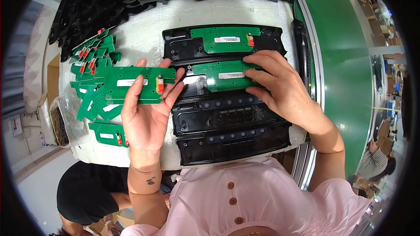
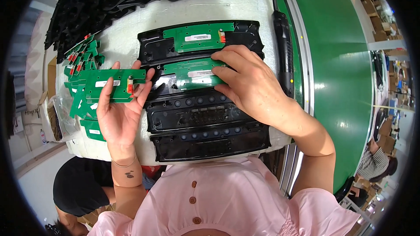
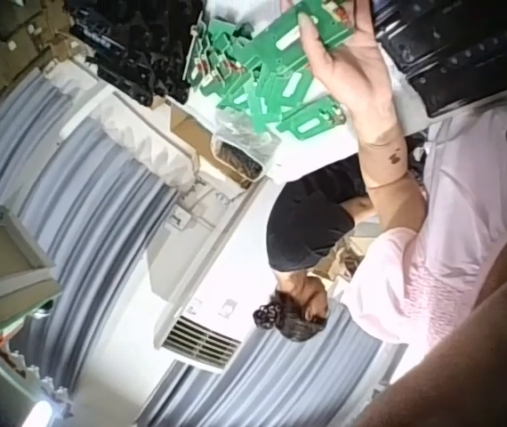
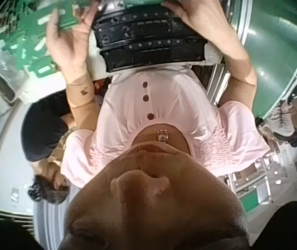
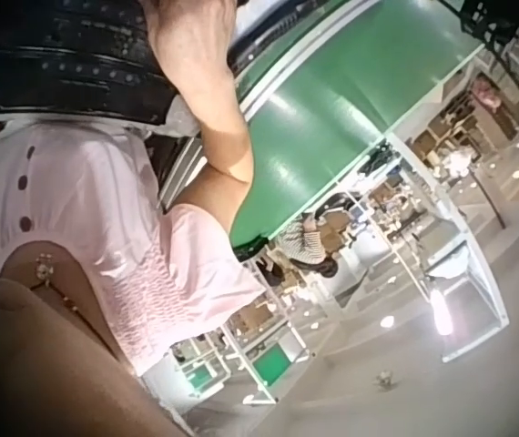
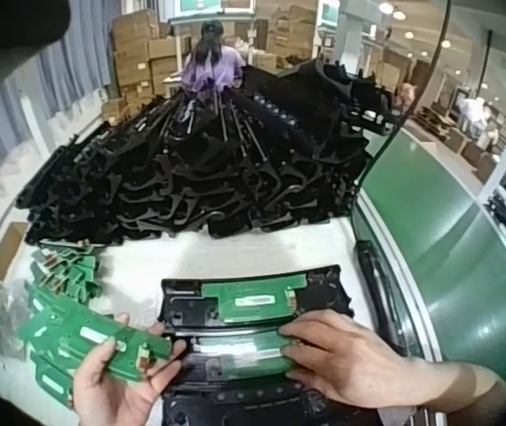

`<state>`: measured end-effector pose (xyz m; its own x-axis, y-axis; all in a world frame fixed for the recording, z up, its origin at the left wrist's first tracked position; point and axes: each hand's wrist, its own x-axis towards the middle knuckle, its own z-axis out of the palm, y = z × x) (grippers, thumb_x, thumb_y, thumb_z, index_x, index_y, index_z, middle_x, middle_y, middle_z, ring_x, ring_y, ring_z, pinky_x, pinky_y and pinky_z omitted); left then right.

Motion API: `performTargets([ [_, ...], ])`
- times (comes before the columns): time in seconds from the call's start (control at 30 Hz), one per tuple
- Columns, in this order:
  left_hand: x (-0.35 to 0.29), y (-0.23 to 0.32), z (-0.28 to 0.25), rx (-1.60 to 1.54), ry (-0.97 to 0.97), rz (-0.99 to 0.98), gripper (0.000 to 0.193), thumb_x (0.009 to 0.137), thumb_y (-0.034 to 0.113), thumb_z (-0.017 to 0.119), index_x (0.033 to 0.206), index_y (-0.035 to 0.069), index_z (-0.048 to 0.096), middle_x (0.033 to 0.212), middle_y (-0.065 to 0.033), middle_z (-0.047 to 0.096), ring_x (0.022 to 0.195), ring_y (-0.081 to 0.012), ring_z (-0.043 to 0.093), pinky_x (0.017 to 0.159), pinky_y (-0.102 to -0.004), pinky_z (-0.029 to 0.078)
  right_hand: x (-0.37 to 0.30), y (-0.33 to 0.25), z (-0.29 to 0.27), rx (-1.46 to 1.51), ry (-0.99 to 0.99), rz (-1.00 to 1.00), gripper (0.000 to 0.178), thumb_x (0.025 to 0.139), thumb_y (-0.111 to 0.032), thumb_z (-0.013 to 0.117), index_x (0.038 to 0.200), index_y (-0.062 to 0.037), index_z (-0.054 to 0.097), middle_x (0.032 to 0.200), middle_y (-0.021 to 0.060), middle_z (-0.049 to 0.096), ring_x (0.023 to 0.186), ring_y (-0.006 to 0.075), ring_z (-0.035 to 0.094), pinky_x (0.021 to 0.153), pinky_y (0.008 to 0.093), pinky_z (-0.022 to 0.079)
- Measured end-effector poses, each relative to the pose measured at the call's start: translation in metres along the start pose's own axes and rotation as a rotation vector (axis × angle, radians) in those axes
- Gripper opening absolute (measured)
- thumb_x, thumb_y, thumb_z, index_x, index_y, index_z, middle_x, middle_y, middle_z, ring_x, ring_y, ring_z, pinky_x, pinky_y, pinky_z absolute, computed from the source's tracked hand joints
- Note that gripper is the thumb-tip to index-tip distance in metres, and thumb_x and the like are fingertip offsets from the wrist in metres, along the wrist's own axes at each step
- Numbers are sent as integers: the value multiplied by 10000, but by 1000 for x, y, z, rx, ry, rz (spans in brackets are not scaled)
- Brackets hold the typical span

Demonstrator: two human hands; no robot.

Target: Assembling small electronic components and circuit boards into plastic housings using an electric screwdriver on a production line.

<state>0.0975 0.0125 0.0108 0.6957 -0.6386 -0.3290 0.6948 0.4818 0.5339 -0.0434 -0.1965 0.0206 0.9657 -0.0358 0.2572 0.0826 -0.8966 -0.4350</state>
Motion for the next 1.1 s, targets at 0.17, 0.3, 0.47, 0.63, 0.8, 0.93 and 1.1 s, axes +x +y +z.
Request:
performTargets([
  [0.17, 2, 0, -1, -22, 17, -13, 402, 906, 190, 419, 1283, 71, 351, 1272, -253, 396, 1137, -447, 424, 952, -481, 393, -7, 8, -1, -32, -45, 63, 237, 630, 2, 654, 859, 4, 591, 940, 91, 561, 850, 257, 531, 712, 350, 440],
  [0.3, 3, 0, -2, -31, 19, -16, 404, 909, 186, 413, 1290, 69, 345, 1272, -259, 392, 1135, -452, 422, 950, -481, 397, -8, 10, 2, 9, -2, 60, 224, 642, 8, 641, 861, 4, 591, 920, 88, 566, 816, 250, 537, 692, 339, 437],
  [0.47, 3, -1, 0, -30, 5, -10, 402, 914, 189, 402, 1292, 67, 342, 1276, -263, 386, 1141, -458, 413, 952, -482, 395, -7, 10, 3, -5, 8, 47, 230, 643, 16, 637, 868, 5, 588, 925, 88, 566, 819, 254, 539, 693, 335, 438],
  [0.63, -5, 1, 1, -131, -231, -92, 489, 927, 262, 369, 1352, 59, 242, 1381, -284, 184, 1262, -497, 162, 1018, -524, 291, 1, -1, -2, 59, 41, 30, 255, 652, -13, 665, 892, 9, 581, 950, 104, 570, 828, 265, 545, 700, 341, 452],
  [0.8, -14, -12, 4, -100, -312, -188, 524, 917, 299, 369, 1363, 81, 199, 1368, -216, 269, 1240, -363, 327, 1016, -507, 289, 31, -44, 5, 252, 114, -92, 383, 603, -134, 753, 923, -20, 577, 1000, 112, 569, 875, 279, 555, 743, 341, 460],
  [0.93, -21, -20, 11, 0, -312, -161, 563, 900, 284, 408, 1362, 51, 189, 1335, -156, 328, 1237, -311, 342, 1004, -520, 295, 38, -58, 19, 180, 61, -54, 413, 580, -191, 762, 915, -31, 581, 999, 109, 573, 864, 257, 563, 734, 334, 472],
  [1.1, -23, -22, 7, -138, -366, -128, 588, 881, 294, 438, 1358, 43, 203, 1321, -121, 350, 1228, -305, 347, 993, -520, 305, 37, -60, 14, 259, 237, -48, 351, 565, -149, 731, 855, -17, 584, 846, 120, 586, 799, 295, 564, 692, 362, 471],
])
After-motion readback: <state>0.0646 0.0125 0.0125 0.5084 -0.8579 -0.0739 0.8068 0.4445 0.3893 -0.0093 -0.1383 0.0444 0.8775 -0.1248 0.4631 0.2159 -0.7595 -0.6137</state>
